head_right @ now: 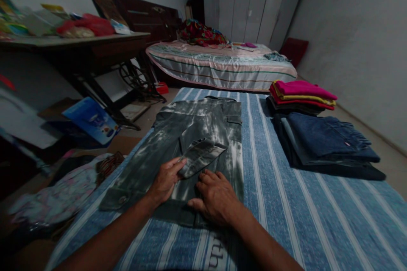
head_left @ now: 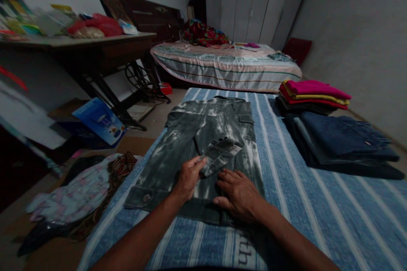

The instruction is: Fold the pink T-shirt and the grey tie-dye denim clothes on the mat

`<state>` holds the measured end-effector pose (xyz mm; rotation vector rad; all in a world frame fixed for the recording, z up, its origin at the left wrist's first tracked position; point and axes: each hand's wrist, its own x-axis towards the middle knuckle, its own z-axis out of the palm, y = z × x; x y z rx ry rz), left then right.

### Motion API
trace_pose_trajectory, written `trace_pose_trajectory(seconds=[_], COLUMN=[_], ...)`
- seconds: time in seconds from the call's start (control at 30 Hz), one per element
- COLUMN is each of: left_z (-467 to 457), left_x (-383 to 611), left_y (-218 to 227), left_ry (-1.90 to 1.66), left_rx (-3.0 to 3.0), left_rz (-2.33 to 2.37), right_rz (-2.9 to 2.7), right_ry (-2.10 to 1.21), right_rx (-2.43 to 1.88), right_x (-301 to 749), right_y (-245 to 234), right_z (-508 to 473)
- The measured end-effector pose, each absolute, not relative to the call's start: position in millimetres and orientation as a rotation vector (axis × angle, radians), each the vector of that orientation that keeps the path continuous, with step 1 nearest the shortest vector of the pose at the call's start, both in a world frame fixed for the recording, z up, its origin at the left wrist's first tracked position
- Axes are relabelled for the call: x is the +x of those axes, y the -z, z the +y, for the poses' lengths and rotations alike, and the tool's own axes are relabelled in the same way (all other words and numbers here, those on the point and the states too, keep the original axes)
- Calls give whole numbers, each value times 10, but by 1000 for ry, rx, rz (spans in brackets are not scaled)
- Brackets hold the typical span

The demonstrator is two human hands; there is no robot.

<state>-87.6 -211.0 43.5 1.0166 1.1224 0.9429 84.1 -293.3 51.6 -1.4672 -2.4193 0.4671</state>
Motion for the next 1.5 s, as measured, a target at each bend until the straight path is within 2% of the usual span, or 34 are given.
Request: trace_pose_trajectory(seconds=[0.43, 0.73, 1.0, 1.13, 1.3, 1.5], left_z=[-2148, -2196, -2318, -2356, -2331, -2241], left_x=[-871, -867, -951, -983, -991, -970], left_y=[-447, -415, -347, -432, -664, -819], left_ry=[-950, -808, -631, -460, -267, -340], left_rx=[1092, 1775, 2391, 2502, 2394, 1957], left_rz=[1123, 1146, 785, 729, 684, 607], right_rz=[-2358, -2438, -2553, -2567, -2700, -2760], right_ry=[-293, 80, 379, 448, 212, 58], right_rx=[-1401, -1437, -1531, -1585, -1549, -1559], right_x=[889, 1292, 1085, 1019, 1088, 1066], right_y=[-488, -156, -237, -385, -900, -1615], right_z=[-2980, -3756, -3695, -3673, -3431, -2698])
